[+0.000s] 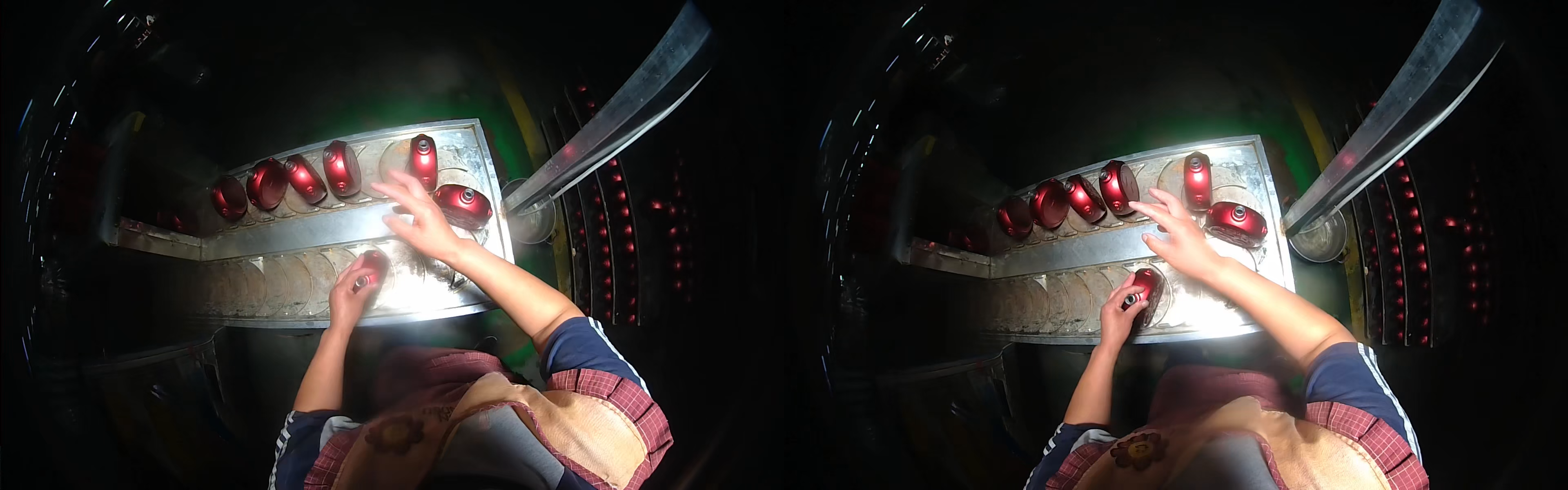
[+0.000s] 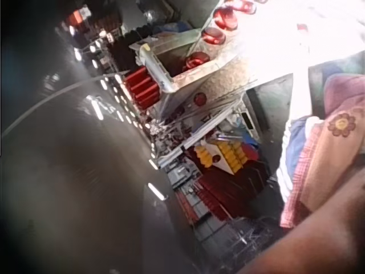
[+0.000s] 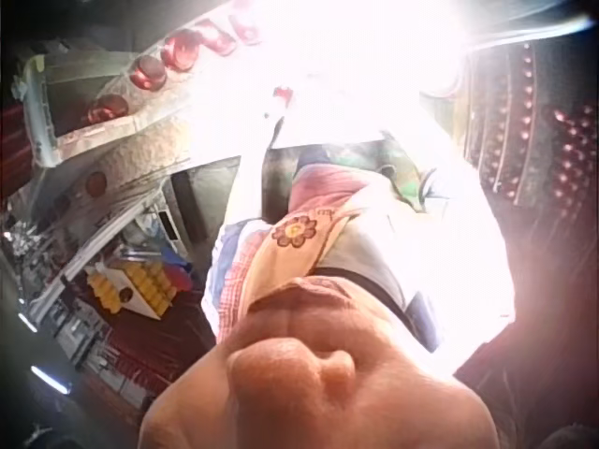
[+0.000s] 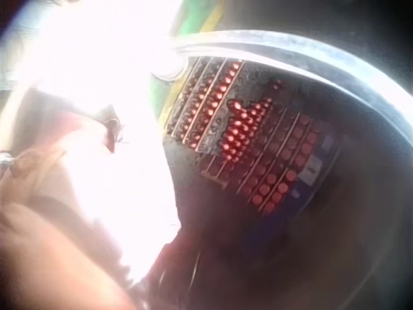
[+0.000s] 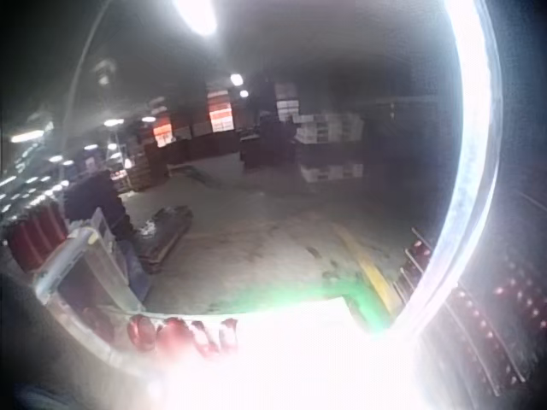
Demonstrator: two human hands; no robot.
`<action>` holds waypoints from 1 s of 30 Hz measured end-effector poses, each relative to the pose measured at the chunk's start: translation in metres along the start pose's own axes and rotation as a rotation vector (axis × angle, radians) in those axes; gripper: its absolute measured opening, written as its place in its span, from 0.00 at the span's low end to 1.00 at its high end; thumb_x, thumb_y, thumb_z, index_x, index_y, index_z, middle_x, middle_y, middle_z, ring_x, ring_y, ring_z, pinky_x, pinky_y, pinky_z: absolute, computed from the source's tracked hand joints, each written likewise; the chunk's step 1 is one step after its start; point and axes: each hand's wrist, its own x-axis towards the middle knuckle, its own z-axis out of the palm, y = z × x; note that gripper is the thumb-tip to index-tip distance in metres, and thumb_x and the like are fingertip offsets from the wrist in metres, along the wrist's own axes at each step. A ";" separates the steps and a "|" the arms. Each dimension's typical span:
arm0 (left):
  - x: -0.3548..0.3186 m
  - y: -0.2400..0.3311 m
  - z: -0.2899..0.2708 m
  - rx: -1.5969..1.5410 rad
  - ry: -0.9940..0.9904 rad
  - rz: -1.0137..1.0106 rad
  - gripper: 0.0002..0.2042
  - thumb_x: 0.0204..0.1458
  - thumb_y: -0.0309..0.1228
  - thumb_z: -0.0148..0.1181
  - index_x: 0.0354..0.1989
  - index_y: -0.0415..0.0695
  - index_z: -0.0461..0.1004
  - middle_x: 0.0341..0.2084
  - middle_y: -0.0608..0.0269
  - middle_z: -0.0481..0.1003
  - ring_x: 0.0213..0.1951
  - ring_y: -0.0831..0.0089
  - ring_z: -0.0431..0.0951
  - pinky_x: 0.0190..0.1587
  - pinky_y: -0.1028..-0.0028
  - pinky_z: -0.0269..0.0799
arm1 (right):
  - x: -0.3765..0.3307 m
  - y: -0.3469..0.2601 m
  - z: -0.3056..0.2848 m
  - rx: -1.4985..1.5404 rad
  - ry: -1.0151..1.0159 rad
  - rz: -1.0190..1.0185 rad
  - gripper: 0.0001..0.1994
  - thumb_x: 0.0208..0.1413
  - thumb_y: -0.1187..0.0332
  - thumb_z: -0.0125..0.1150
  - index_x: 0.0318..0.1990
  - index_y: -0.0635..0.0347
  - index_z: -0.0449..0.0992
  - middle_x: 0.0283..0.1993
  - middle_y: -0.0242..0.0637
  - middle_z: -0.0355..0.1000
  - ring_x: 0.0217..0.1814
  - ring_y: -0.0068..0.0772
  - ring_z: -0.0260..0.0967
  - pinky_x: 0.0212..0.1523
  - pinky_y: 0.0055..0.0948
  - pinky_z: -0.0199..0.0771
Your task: The person repeatedly picks up red decorative objects from a metal tray and places them onto a nearby rack. The person handles the items one at a time, moving them between the tray and the rack throughout the clip.
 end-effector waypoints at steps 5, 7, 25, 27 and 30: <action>-0.003 0.023 0.067 -0.010 0.163 0.009 0.13 0.48 0.26 0.70 0.44 0.44 0.80 0.60 0.57 0.73 0.59 0.63 0.73 0.61 0.68 0.67 | -0.180 -0.006 -0.163 -0.044 0.262 0.169 0.22 0.56 0.78 0.58 0.60 0.62 0.71 0.67 0.42 0.59 0.64 0.36 0.64 0.55 0.31 0.74; 0.004 0.033 0.089 -0.059 0.203 -0.035 0.16 0.48 0.28 0.70 0.47 0.45 0.79 0.62 0.57 0.71 0.58 0.61 0.72 0.63 0.67 0.64 | -0.256 -0.001 -0.215 0.123 0.430 0.335 0.22 0.56 0.80 0.56 0.60 0.64 0.71 0.65 0.39 0.60 0.62 0.32 0.66 0.55 0.30 0.74; 0.031 0.470 0.651 -0.430 -0.865 0.350 0.12 0.60 0.22 0.59 0.52 0.39 0.77 0.41 0.64 0.79 0.41 0.79 0.77 0.47 0.77 0.72 | -0.571 0.059 -0.630 -0.364 1.485 0.705 0.25 0.56 0.78 0.62 0.62 0.53 0.70 0.62 0.40 0.66 0.61 0.39 0.67 0.58 0.35 0.69; 0.042 0.525 0.742 -0.382 -0.913 0.530 0.17 0.57 0.20 0.60 0.55 0.43 0.76 0.45 0.60 0.79 0.44 0.73 0.77 0.50 0.75 0.72 | -0.584 0.093 -0.691 -0.494 1.484 0.806 0.26 0.57 0.68 0.65 0.64 0.51 0.68 0.64 0.44 0.64 0.64 0.43 0.64 0.60 0.40 0.69; 0.049 0.602 0.872 -0.250 -0.840 0.913 0.25 0.50 0.24 0.64 0.59 0.50 0.74 0.58 0.50 0.71 0.58 0.51 0.71 0.61 0.63 0.66 | -0.605 0.158 -0.766 -0.891 1.385 1.076 0.29 0.57 0.64 0.64 0.67 0.49 0.65 0.65 0.46 0.64 0.65 0.48 0.63 0.64 0.44 0.66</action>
